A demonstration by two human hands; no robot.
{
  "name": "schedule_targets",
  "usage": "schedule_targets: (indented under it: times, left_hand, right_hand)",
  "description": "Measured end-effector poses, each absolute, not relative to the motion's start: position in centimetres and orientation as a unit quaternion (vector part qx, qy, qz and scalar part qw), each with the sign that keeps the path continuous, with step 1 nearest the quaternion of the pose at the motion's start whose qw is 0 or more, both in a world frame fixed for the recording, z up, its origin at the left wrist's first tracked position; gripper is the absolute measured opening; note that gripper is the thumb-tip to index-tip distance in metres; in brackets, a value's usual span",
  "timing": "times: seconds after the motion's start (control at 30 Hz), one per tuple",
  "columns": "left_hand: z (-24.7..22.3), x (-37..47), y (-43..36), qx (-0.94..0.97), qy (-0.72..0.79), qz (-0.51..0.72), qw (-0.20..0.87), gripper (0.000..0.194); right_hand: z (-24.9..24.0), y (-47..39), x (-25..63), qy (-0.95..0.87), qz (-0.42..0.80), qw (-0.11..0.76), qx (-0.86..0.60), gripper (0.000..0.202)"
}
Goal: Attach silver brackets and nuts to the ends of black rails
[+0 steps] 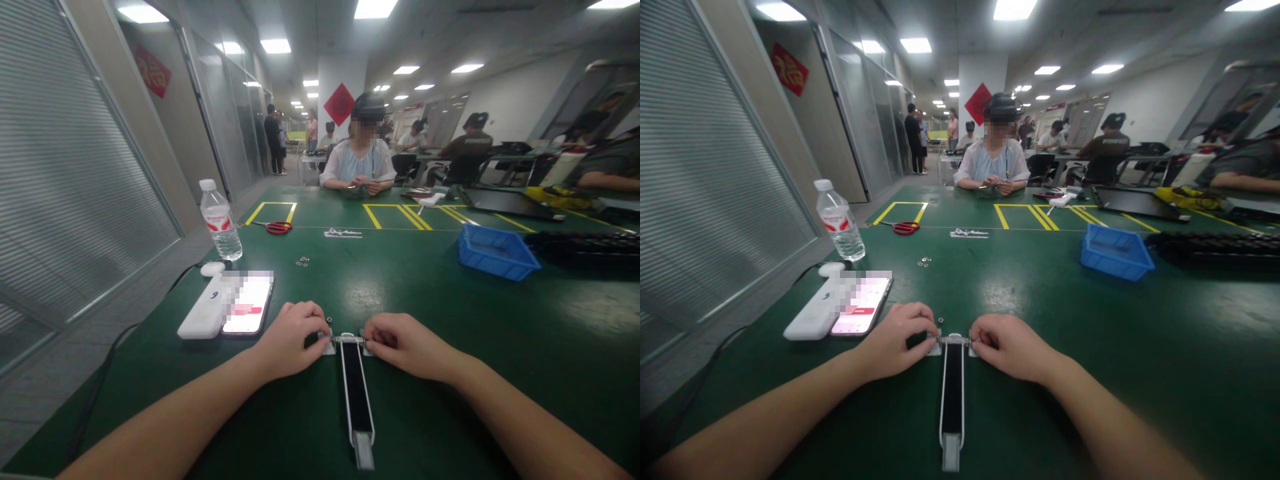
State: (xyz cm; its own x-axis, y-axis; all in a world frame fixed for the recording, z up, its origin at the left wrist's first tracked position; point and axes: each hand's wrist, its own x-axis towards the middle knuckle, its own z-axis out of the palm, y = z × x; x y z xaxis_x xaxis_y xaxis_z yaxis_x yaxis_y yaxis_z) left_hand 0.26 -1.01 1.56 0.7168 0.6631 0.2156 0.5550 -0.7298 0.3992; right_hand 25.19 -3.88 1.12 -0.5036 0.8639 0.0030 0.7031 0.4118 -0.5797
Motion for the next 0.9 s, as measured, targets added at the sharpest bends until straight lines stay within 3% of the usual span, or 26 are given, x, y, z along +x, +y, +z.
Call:
schedule_targets:
  times: [0.3, 0.9]
  left_hand:
    - [1.55, 0.17, -0.99, 0.927, 0.317, 0.163, 0.113, 0.009]
    - [1.83, 0.28, -1.1, 0.923, 0.327, 0.144, 0.141, 0.011]
  right_hand:
    - [1.08, -3.88, 25.25, -0.831, 0.255, 0.148, -0.472, 0.004]
    - [1.04, -3.82, 25.24, -0.833, 0.256, 0.15, -0.466, 0.004]
